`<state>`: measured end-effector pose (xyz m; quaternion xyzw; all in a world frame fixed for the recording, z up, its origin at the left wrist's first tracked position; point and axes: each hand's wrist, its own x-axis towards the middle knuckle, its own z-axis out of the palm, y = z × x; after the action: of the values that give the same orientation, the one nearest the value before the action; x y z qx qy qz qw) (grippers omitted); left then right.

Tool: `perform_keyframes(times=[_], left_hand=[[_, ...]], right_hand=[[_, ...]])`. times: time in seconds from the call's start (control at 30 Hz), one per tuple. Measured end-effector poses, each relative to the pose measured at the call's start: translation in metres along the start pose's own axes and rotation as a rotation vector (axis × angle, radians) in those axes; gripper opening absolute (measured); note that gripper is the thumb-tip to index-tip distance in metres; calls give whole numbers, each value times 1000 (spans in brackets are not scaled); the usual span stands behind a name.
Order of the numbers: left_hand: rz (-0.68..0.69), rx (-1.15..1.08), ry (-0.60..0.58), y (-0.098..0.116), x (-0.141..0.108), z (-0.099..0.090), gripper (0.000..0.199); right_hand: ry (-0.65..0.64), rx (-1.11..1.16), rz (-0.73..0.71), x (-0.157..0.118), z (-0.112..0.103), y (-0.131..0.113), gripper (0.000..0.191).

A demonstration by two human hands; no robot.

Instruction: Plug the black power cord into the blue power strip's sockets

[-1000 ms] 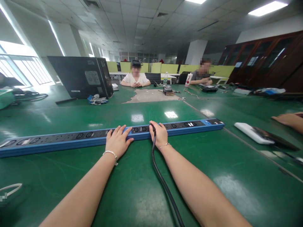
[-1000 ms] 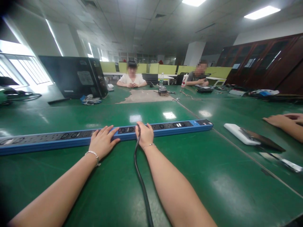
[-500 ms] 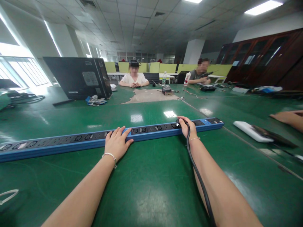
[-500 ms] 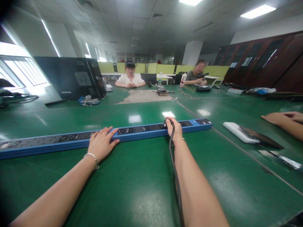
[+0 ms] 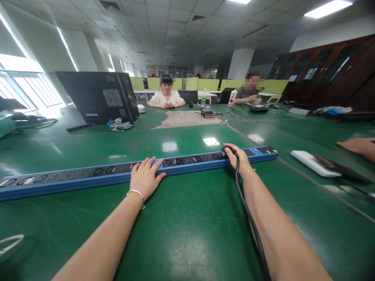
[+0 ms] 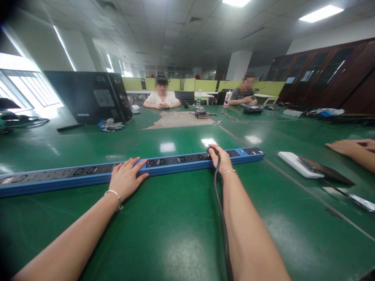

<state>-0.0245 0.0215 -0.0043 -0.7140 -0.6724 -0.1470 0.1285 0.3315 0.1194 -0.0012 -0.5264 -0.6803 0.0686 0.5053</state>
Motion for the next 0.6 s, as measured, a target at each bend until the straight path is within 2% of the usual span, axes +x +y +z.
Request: perform_keyframes(times=[0.2,0.43,0.6], left_hand=[[11,12,16,0,0,-1,50],[-3,21,4,2,0,-2,50],[-6,36,3,2,0,-2,49]], right_hand=[[-11,-55,-18,0,-3,-2,36],[-92,-173,-2,-7,-2,-8,34],[-68,-243,-117,-16,0,-3,32]])
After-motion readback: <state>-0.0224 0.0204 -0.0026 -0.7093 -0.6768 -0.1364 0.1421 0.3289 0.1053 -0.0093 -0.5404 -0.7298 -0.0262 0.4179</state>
